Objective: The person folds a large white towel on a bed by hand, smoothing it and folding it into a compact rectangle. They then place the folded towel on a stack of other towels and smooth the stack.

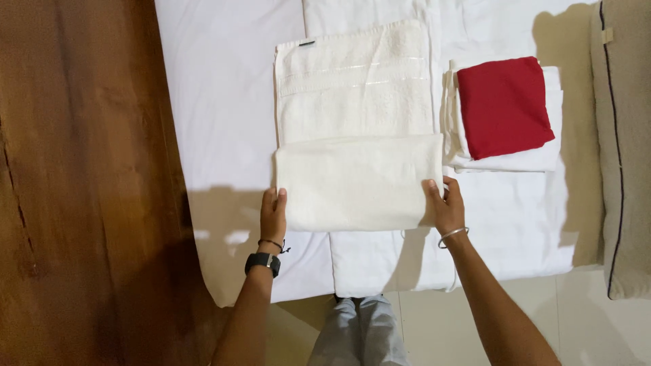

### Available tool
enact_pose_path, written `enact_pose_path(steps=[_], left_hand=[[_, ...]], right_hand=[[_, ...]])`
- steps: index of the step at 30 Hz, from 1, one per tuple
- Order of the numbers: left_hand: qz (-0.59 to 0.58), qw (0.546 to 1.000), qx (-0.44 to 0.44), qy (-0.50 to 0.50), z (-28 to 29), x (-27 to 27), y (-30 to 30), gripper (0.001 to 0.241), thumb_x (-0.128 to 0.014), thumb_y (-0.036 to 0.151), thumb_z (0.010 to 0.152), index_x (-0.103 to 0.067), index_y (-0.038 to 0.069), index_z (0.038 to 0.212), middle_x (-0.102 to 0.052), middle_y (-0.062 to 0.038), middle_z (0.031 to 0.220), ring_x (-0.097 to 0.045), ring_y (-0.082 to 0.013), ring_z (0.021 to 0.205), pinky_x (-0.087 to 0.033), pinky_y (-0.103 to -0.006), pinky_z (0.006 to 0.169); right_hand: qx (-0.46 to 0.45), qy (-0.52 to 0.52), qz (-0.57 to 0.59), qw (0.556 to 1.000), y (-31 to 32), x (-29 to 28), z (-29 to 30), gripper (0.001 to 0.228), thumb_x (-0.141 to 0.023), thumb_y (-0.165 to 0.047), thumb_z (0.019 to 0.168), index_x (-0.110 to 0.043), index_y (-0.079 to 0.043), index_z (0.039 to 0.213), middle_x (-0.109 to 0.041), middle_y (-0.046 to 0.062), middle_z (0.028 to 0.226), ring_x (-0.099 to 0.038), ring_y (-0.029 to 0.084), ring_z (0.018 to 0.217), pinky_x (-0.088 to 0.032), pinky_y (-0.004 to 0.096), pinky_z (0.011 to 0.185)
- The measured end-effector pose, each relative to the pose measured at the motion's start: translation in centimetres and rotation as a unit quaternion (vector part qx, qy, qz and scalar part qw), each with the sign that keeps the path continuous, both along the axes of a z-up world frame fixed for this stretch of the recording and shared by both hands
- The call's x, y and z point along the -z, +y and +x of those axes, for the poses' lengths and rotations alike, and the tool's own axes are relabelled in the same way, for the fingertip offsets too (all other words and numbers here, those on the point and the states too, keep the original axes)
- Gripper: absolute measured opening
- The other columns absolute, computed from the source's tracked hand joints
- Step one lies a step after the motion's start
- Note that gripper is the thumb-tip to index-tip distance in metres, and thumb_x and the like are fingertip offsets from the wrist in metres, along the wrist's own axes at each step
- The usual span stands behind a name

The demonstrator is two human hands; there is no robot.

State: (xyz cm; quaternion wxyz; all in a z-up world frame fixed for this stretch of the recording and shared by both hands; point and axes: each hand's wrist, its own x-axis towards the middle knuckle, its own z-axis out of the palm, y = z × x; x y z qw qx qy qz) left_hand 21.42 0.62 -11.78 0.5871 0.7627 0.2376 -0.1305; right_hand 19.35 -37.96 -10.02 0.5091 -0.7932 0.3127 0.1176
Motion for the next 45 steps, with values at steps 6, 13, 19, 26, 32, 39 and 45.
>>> enact_pose_path(steps=[6,13,19,26,32,39,45], left_hand=[[0.046,0.993,0.022,0.109,-1.8,3.3,2.3,0.044,-0.056,0.058,0.100,-0.060,0.015,0.092,-0.059,-0.001,0.088,-0.057,-0.0188,0.089,-0.044,-0.0362,0.084],[0.059,0.995,-0.028,0.074,-0.3,-2.5,-1.0,0.036,-0.050,0.053,0.104,-0.050,0.018,0.107,-0.058,-0.005,0.085,-0.062,-0.0261,0.090,-0.045,-0.0379,0.088],[0.046,0.996,-0.060,0.037,-3.4,0.3,0.0,0.031,-0.069,0.040,0.100,-0.061,0.010,0.104,-0.070,-0.005,0.092,-0.061,-0.0190,0.095,-0.048,-0.0409,0.092],[0.167,0.983,-0.020,0.070,-3.2,-2.2,-1.9,0.033,-0.051,0.049,0.106,-0.051,0.017,0.110,-0.072,-0.017,0.113,-0.065,-0.0441,0.111,-0.050,-0.0567,0.094],[0.174,0.984,-0.043,0.027,-2.8,-2.3,-2.7,0.028,-0.045,0.043,0.109,-0.048,0.015,0.109,-0.070,-0.021,0.107,-0.065,-0.0466,0.109,-0.050,-0.0585,0.093],[0.173,0.969,-0.110,-0.136,-0.6,-3.7,-3.2,0.028,-0.052,0.024,0.103,-0.053,-0.001,0.115,-0.067,-0.015,0.099,-0.067,-0.0270,0.086,-0.054,-0.0375,0.080],[0.185,0.980,-0.064,-0.049,1.9,2.9,-2.4,0.035,-0.037,0.045,0.105,-0.043,0.012,0.114,-0.053,0.000,0.067,-0.054,-0.0141,0.046,-0.047,-0.0290,0.039]], right_hand=[[0.054,-0.011,0.099,0.994,-1.3,2.2,-2.5,0.045,-0.062,-0.040,0.108,-0.050,-0.004,0.133,-0.067,0.024,0.113,-0.066,0.032,0.099,-0.056,0.048,0.086],[0.043,0.027,-0.086,0.995,1.1,-0.3,-3.0,0.043,-0.064,-0.054,0.103,-0.061,-0.013,0.116,-0.070,0.024,0.096,-0.068,0.044,0.096,-0.051,0.055,0.086],[0.073,0.033,-0.087,0.993,1.3,-0.9,-3.2,0.043,-0.070,-0.053,0.101,-0.065,-0.011,0.113,-0.073,0.022,0.099,-0.070,0.042,0.097,-0.053,0.055,0.086],[0.062,0.060,-0.100,0.991,2.1,-2.1,-2.3,0.046,-0.068,-0.053,0.100,-0.066,-0.010,0.116,-0.073,0.025,0.107,-0.068,0.046,0.105,-0.052,0.059,0.091],[0.080,-0.003,-0.114,0.990,3.1,-2.2,-1.9,0.035,-0.065,-0.045,0.103,-0.062,-0.015,0.120,-0.072,0.028,0.102,-0.067,0.050,0.102,-0.051,0.059,0.091],[0.056,-0.172,-0.127,0.975,3.0,-3.9,0.6,0.027,-0.064,-0.024,0.102,-0.058,0.000,0.112,-0.061,0.009,0.079,-0.051,0.017,0.064,-0.045,0.031,0.058],[0.039,-0.114,-0.177,0.977,2.2,0.7,2.8,0.038,-0.063,-0.044,0.099,-0.063,-0.007,0.106,-0.050,-0.001,0.064,-0.042,0.011,0.052,-0.034,0.027,0.043]])
